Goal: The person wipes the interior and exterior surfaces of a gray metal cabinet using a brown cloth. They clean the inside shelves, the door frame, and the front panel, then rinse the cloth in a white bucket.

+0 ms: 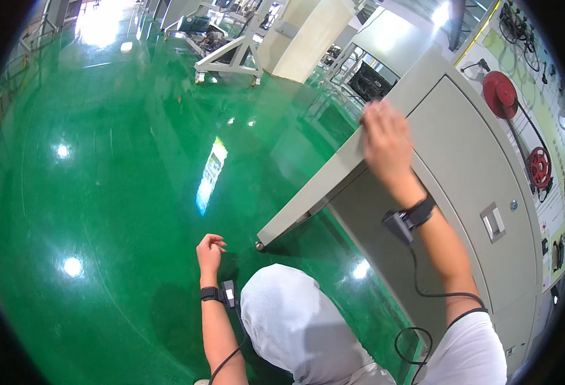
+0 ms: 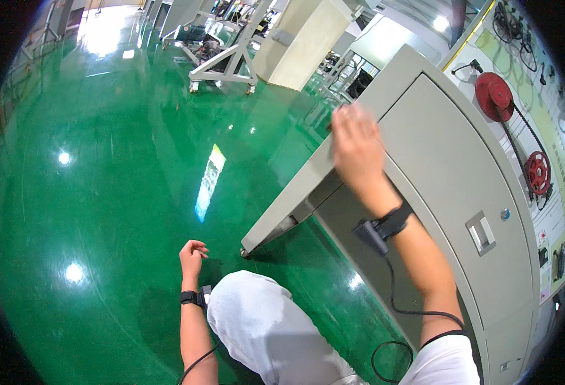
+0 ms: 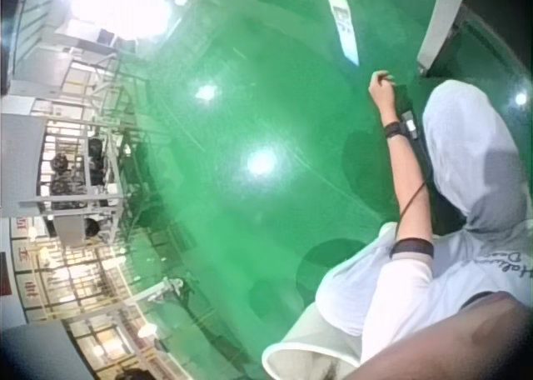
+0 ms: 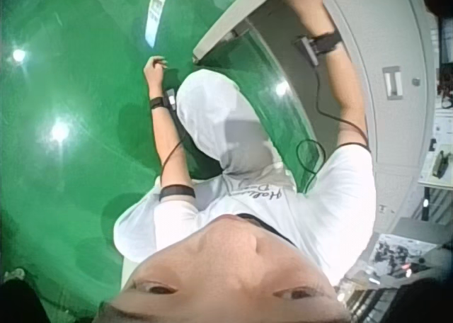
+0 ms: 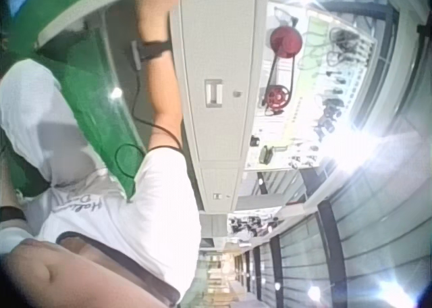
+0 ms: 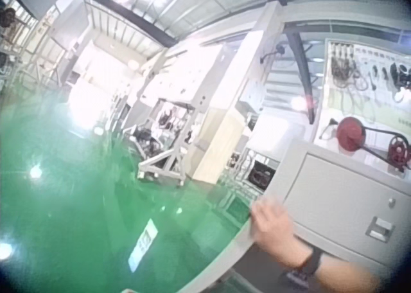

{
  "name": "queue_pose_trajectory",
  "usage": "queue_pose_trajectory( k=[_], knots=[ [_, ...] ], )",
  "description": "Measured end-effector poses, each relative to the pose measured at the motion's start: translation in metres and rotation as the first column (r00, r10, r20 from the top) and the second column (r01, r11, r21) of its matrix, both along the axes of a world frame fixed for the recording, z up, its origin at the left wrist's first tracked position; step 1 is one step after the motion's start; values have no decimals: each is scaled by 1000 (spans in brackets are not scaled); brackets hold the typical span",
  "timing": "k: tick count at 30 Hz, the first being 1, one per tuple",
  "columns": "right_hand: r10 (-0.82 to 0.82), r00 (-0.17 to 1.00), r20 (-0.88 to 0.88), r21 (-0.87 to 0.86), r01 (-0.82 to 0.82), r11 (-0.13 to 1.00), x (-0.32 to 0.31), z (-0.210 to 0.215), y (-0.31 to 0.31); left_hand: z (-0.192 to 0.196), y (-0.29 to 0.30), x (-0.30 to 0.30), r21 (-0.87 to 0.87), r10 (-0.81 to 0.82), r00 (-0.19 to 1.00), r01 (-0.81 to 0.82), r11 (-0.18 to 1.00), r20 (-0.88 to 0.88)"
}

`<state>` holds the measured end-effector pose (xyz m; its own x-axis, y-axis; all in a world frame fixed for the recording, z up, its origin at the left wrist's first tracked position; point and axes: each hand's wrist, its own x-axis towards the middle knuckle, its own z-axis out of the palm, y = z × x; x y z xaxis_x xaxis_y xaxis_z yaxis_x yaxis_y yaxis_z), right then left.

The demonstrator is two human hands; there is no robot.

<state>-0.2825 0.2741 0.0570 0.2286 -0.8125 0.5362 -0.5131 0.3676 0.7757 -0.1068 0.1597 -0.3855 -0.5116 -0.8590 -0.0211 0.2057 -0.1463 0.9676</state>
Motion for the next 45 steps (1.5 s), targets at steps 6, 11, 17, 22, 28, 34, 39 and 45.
queue_pose_trajectory(
  k=[6, 11, 17, 22, 28, 34, 39, 45],
  knots=[
    [-148, 989, -29, 272, 150, 950, -20, -118, 8, -10, 3, -10, 66, 24, 998, -20, 998, -58],
    [93, 954, 286, 424, -213, 880, -11, -177, 31, -5, 21, -8, 84, 4, 997, 2, 996, -72],
    [148, 975, 165, 81, -163, 983, 18, -10, 5, -19, -5, -2, 77, 78, 995, -73, 994, -64],
    [-67, 998, -1, -12, 67, 998, -5, -38, 24, -20, 18, -15, 101, 74, 996, -68, 993, -58],
    [-73, 945, 320, 393, -62, 917, -23, -274, 20, -55, 38, -27, 280, 98, 994, -83, 957, -42],
    [-139, 986, 94, 653, 44, 756, -32, -451, 3, -50, 33, -20, 262, 126, 992, -118, 958, -14],
    [-98, 981, 167, 733, -57, 677, -36, -453, 9, -70, 39, 1, 210, 129, 986, -150, 966, 109],
    [-68, 987, 144, 481, -10, 877, -39, -258, 19, -70, 28, 1, 121, 109, 978, -131, 984, 177]
  ],
)
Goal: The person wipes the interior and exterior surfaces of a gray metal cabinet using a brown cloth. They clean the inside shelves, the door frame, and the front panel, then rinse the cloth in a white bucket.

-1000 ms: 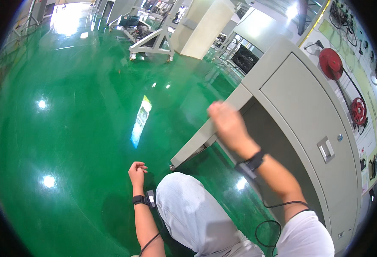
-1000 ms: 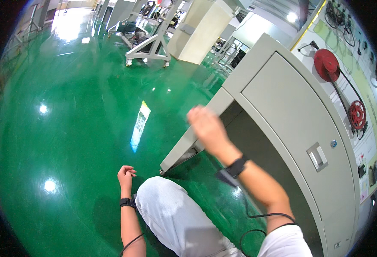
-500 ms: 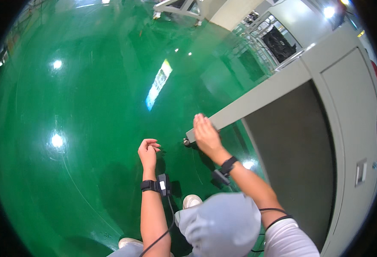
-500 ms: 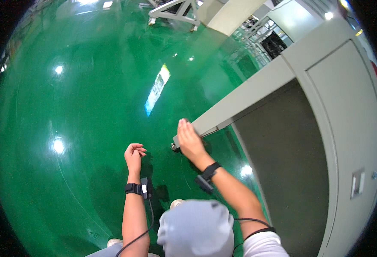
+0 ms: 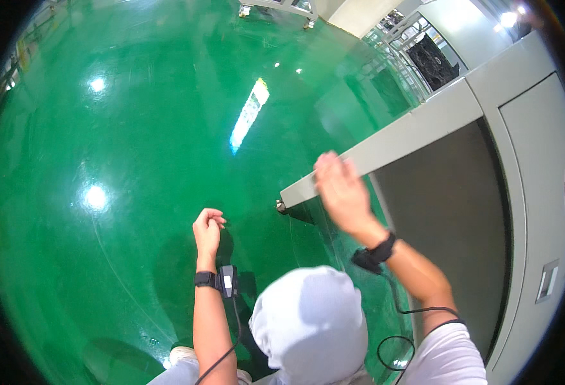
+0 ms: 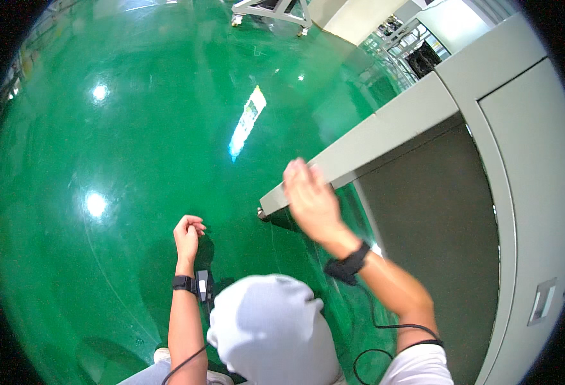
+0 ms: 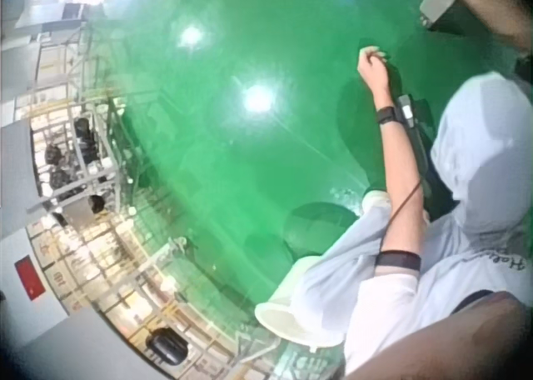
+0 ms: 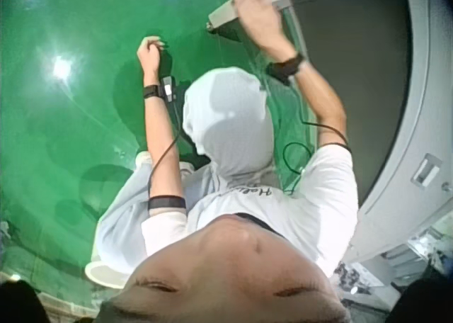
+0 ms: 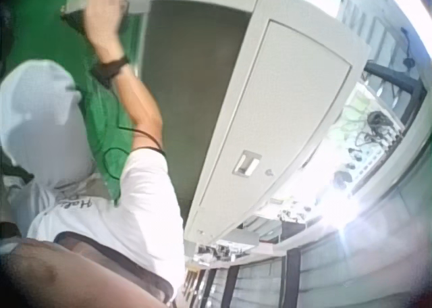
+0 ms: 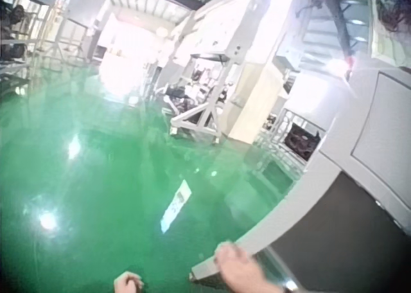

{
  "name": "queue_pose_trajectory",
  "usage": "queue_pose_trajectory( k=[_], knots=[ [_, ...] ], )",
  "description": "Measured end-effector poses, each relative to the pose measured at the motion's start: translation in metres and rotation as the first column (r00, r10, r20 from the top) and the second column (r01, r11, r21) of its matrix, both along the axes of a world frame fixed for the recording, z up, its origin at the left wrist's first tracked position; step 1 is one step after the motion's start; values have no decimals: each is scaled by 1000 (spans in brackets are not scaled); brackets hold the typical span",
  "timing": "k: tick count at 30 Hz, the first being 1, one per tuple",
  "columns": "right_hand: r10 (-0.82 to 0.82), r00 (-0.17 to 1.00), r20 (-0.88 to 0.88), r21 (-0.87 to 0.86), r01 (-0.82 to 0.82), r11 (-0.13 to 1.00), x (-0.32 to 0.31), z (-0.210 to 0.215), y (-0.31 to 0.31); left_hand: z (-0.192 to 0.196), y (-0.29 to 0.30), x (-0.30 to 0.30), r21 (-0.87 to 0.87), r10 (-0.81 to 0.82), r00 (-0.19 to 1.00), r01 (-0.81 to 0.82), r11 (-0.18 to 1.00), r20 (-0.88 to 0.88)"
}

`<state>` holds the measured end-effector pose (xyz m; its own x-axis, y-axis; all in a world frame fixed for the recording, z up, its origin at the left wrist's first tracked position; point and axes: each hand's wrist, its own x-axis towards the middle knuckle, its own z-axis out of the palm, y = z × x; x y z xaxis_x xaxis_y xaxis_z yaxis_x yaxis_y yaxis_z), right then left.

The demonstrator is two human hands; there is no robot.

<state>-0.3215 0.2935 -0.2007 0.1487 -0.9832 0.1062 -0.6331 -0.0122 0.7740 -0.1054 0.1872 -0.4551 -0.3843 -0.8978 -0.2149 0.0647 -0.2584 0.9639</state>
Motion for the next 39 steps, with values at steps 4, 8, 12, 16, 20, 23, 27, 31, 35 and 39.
queue_pose_trajectory(
  k=[4, 8, 12, 16, 20, 23, 27, 31, 35, 39],
  knots=[
    [-36, 998, -55, -356, 14, 935, 3, 125, 2, 14, -3, -24, -196, -121, 974, 158, 968, 190],
    [-16, 996, -89, -416, -22, 909, 7, 120, -7, 20, 12, -58, -196, -148, 984, 164, 967, 95],
    [39, 997, 60, -243, -23, 970, 6, 18, -17, 19, 36, -71, -143, -185, 980, 194, 971, 74],
    [-40, 999, -33, 117, 43, 992, 9, -102, -11, -1, 69, -52, -140, -269, 950, 291, 946, 159],
    [148, 888, 436, 225, -266, 937, 0, -135, 5, 5, 65, -49, 22, -326, 945, 326, 945, -5],
    [-291, 574, 766, 488, -225, 843, -11, -113, 40, 21, 55, -54, 164, -351, 932, 362, 917, -96],
    [-343, 290, 893, 335, 76, 939, -49, -104, 89, 10, 54, -60, 167, -350, 936, 352, 921, -39],
    [-287, 114, 951, 213, 431, 877, -69, -111, 102, -5, 50, -55, -22, -316, 940, 321, 947, 126],
    [20, 158, 987, -109, 580, 807, -89, -125, 70, 4, 41, -55, 18, -347, 932, 347, 938, 108],
    [99, 226, 969, -207, 527, 824, -113, -145, 30, 13, 38, -51, 63, -365, 927, 360, 931, 85]
  ],
)
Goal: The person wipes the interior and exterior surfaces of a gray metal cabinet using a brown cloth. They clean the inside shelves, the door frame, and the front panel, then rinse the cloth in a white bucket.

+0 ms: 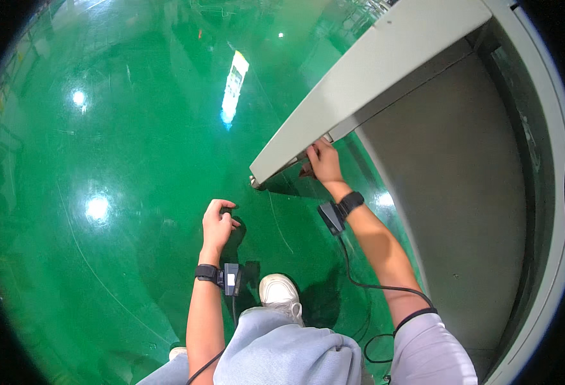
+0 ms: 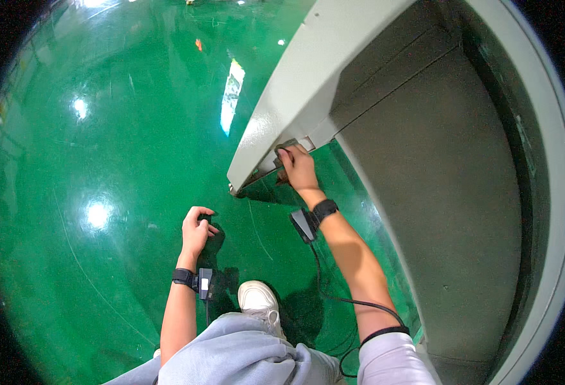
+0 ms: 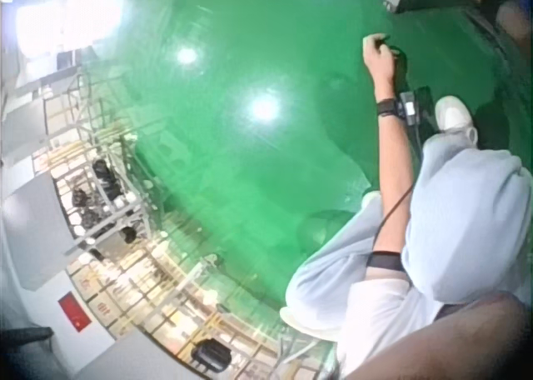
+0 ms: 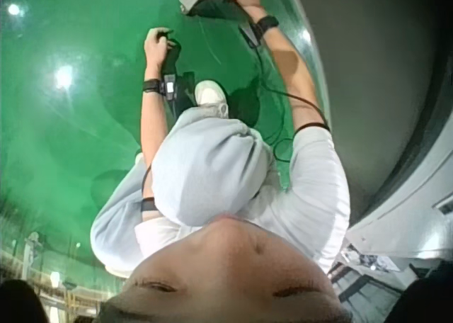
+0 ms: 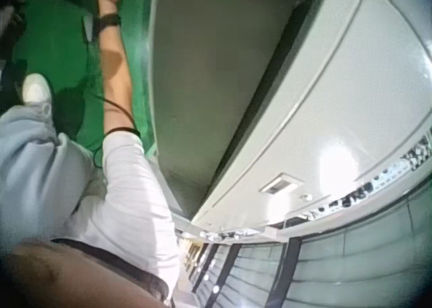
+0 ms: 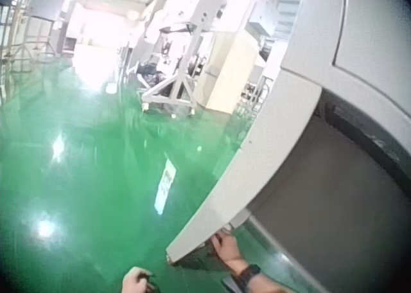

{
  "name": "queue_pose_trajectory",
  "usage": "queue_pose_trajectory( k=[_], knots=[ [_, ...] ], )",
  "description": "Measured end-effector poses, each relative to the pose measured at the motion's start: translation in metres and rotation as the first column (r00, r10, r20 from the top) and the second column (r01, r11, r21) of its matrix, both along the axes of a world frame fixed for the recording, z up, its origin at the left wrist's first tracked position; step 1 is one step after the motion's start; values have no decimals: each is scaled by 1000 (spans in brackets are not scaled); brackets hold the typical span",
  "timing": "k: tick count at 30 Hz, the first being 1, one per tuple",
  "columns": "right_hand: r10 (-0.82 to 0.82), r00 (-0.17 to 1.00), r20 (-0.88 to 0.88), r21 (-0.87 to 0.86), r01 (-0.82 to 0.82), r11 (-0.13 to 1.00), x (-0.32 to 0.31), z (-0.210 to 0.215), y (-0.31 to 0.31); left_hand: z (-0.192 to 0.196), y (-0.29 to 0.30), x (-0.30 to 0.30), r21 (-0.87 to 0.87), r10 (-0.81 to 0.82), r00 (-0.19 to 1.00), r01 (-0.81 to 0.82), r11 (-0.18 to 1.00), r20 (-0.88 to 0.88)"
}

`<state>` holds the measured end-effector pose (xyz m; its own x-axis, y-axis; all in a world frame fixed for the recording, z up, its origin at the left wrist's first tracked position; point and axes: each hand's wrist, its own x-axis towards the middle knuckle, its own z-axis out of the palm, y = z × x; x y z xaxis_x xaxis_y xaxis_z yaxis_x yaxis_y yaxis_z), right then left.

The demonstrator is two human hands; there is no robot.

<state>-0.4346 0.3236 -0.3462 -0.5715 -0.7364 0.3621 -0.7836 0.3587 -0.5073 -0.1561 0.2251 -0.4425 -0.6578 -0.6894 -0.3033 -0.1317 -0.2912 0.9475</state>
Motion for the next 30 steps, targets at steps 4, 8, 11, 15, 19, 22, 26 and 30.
queue_pose_trajectory(
  k=[4, 8, 11, 15, 19, 22, 26, 30],
  knots=[
    [8, 995, 94, 303, -36, 952, 17, -27, -16, -2, 3, -1, 5, -15, 1000, 15, 1000, -11],
    [442, 856, -266, 236, -387, 891, 13, -44, -13, 0, 2, 2, -64, -22, 1000, 21, 998, -2],
    [507, 809, -297, 204, -465, 861, -43, -30, 5, 0, 2, 2, -92, -24, 1000, 23, 995, -6],
    [208, 973, -99, 41, -205, 978, -10, -25, 0, 4, 5, 9, -170, -47, 998, 51, 984, 29],
    [148, 941, -304, 39, -143, 989, 45, -57, -22, 9, -3, 10, -230, -37, 996, 56, 972, 86],
    [231, 969, 83, 343, -245, 907, 22, -14, -28, 2, -1, 8, -225, -29, 998, 40, 974, 51],
    [133, 991, -7, 214, -128, 968, 6, -39, -21, 2, 4, 2, -264, -57, 997, 68, 962, 50],
    [228, 974, 14, 309, -221, 925, 47, -35, -23, 1, 2, 5, -295, -55, 996, 71, 953, 63]
  ],
)
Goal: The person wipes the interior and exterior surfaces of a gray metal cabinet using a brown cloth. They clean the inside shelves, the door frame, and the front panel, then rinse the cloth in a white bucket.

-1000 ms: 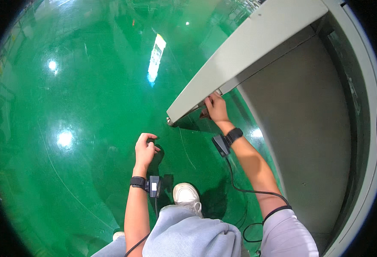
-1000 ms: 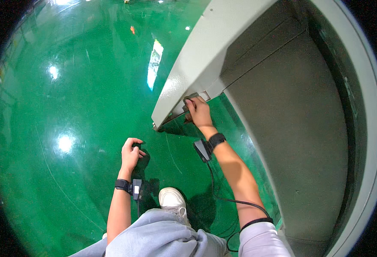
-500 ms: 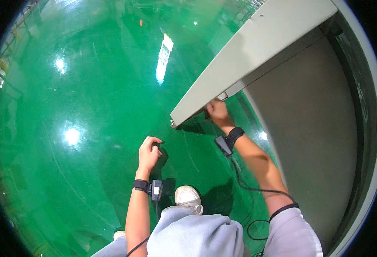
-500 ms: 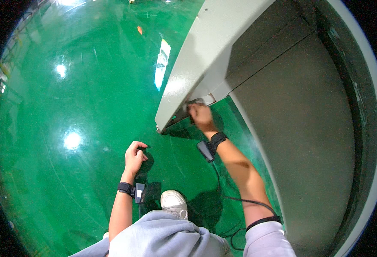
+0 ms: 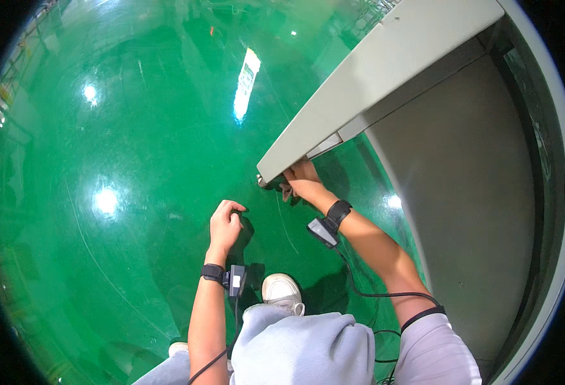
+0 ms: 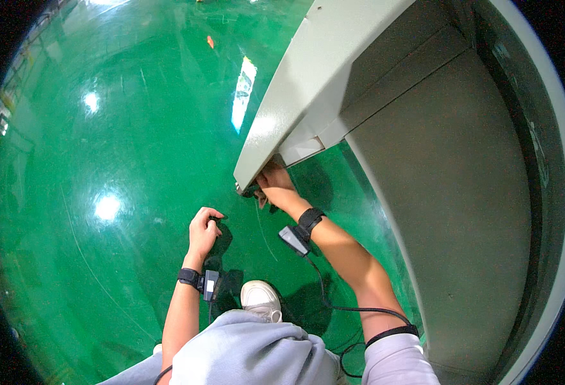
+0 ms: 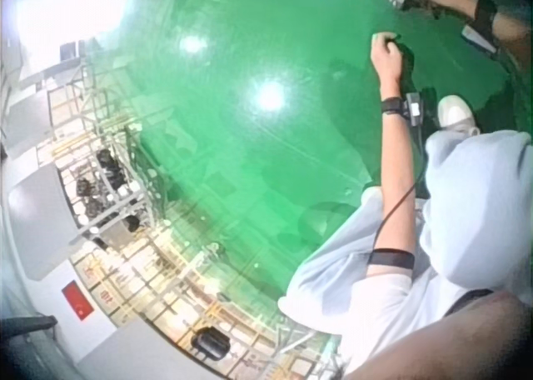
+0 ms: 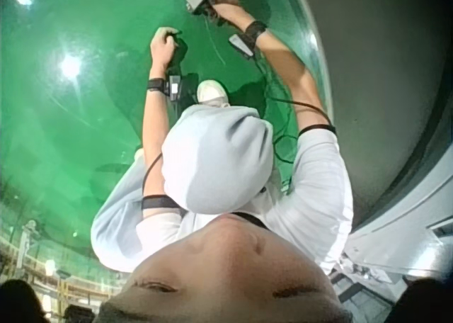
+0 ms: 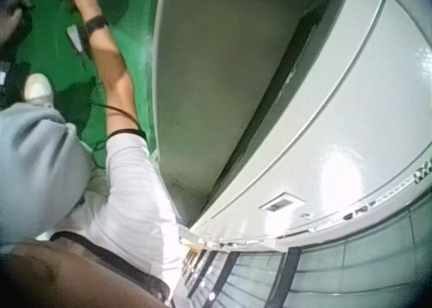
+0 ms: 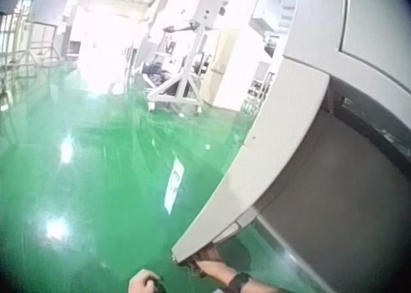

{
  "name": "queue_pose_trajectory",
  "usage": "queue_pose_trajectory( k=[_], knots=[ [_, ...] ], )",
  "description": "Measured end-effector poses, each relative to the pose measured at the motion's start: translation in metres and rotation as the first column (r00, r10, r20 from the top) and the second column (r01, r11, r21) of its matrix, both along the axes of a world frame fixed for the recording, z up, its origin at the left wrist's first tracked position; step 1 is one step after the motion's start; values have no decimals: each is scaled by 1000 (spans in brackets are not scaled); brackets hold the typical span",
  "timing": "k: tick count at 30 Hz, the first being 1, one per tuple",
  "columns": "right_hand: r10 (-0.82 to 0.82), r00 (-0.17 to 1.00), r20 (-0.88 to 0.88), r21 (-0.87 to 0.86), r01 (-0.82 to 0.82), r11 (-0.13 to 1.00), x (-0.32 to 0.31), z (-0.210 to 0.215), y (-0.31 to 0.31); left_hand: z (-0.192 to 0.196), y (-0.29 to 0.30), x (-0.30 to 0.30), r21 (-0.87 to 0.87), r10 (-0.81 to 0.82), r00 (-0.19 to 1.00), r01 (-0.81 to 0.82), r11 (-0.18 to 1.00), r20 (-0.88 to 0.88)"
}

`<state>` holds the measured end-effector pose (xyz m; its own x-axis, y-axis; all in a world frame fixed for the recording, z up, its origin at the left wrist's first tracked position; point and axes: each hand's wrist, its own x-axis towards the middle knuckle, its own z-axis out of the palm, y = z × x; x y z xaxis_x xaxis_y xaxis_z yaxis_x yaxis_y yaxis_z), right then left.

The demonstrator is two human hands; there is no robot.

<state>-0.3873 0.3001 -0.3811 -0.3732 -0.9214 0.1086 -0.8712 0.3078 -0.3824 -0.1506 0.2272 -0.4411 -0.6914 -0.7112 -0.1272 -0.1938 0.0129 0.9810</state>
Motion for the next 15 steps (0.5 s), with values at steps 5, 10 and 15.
queue_pose_trajectory(
  k=[5, 10, 15],
  knots=[
    [-119, 931, 344, 22, 119, 993, -33, 37, 1, 1, 2, -3, 71, 27, 1000, -26, 997, -14],
    [-58, 998, -4, 141, 57, 988, 1, 17, -9, -4, 1, -1, -68, 29, 999, -28, 997, 18],
    [-60, 989, 139, 106, 45, 993, -20, 26, -3, -10, 1, -5, -95, 24, 1000, -24, 995, -4]
  ],
)
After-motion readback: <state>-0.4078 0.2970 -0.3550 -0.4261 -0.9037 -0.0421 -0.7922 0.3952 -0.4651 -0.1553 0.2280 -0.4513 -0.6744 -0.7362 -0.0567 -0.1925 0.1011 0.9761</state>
